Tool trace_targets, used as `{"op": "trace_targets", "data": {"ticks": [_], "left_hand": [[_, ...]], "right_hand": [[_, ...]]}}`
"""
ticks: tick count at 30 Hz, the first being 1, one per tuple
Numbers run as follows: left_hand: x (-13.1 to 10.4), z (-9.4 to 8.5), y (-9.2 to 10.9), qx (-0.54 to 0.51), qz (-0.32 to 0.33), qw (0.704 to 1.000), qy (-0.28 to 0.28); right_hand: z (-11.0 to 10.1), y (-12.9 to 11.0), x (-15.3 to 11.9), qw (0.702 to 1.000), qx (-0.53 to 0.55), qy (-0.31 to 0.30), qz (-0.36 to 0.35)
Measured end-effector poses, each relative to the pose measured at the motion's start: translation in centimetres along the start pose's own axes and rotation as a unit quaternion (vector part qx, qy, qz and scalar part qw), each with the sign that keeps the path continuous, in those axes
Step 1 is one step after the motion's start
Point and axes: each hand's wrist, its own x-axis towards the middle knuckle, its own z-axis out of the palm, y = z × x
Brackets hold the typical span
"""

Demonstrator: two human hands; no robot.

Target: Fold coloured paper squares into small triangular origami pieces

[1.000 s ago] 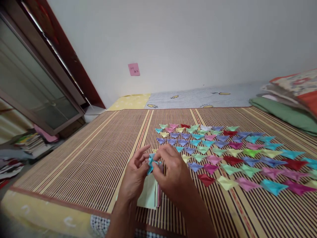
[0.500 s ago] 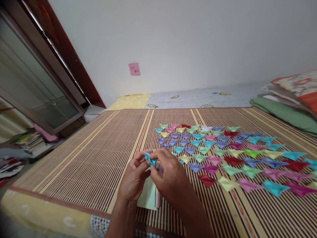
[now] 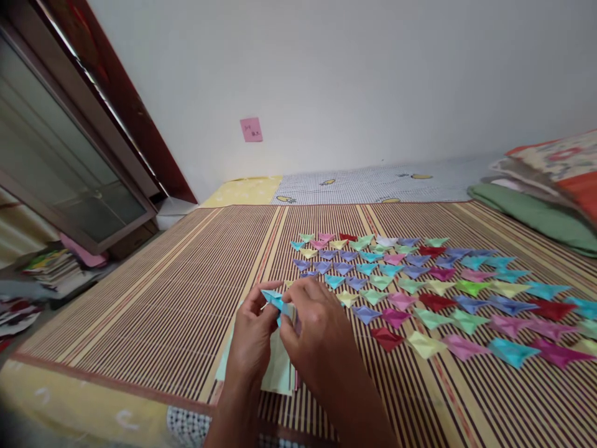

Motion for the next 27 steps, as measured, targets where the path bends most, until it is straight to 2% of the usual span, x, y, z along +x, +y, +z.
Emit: {"op": "trace_targets", "data": {"ticks": [6, 11, 17, 22, 27], "left_hand": [[-0.1, 0.1, 0.0, 0.008, -0.001, 1.000, 0.020], [-0.1, 0.4, 0.3, 0.005, 0.003, 1.000, 0.006], [-0.4, 0.7, 0.4, 0.068, 0.047, 0.997, 0.006], [-0.6, 0.9, 0.3, 0.096, 0.070, 0.993, 0.028], [-0.6, 0.9, 0.6, 0.097, 0.064, 0.993, 0.031]], "right_hand": [[0.1, -1.0, -0.1, 1.000, -0.011, -0.014, 0.002], [0.9, 0.3, -0.1, 0.997, -0.079, -0.006, 0.025], [0.7, 1.4, -0.2, 0.997, -0.067, 0.030, 0.037], [0.6, 2.0, -0.3, 0.997, -0.065, 0.012, 0.029], [0.8, 2.3, -0.3, 0.998, -0.064, 0.010, 0.026]]}}
